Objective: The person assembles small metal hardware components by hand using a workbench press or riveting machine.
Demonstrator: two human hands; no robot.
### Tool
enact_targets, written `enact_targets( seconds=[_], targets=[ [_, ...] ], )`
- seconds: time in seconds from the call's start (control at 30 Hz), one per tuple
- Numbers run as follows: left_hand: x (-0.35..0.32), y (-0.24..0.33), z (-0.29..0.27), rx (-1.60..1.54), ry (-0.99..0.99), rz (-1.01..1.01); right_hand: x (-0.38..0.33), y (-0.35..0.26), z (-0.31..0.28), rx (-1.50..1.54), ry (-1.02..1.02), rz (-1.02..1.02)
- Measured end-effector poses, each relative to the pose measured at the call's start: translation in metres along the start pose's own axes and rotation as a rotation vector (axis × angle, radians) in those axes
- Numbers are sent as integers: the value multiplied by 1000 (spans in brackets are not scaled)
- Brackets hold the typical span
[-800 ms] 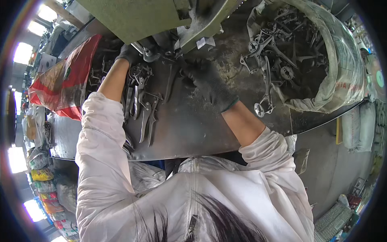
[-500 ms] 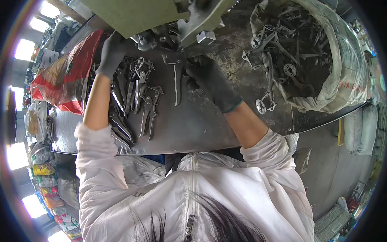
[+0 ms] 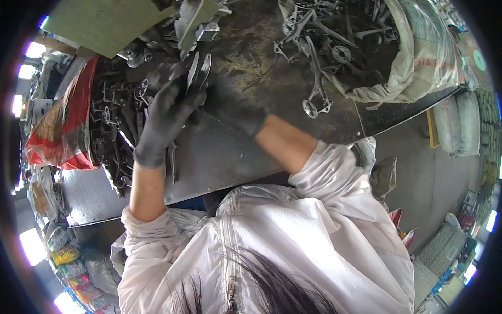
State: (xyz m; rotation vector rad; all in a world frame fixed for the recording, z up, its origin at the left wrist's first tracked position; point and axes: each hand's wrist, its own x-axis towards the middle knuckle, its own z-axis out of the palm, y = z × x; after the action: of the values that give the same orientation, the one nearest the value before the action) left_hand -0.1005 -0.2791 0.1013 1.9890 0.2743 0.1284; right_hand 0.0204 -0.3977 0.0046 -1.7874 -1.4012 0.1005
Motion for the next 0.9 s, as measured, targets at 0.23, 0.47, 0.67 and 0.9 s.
enact_targets(
  seconds=[0.23,0.47,0.67,0.9],
  targets=[
    [-8,-71,-14,145,51,-426,-79,39,-230,-1231,-391,-131],
    [-7,-59,-14,-124,203,-365,-51,47,-179,-919,-262,-129],
    [4,-75,-14,-336,157,-247,16,18,-80,421,268,472],
    [14,-89,-23,-150,102,-120,20,-13,-62,1097,219,783]
  ],
)
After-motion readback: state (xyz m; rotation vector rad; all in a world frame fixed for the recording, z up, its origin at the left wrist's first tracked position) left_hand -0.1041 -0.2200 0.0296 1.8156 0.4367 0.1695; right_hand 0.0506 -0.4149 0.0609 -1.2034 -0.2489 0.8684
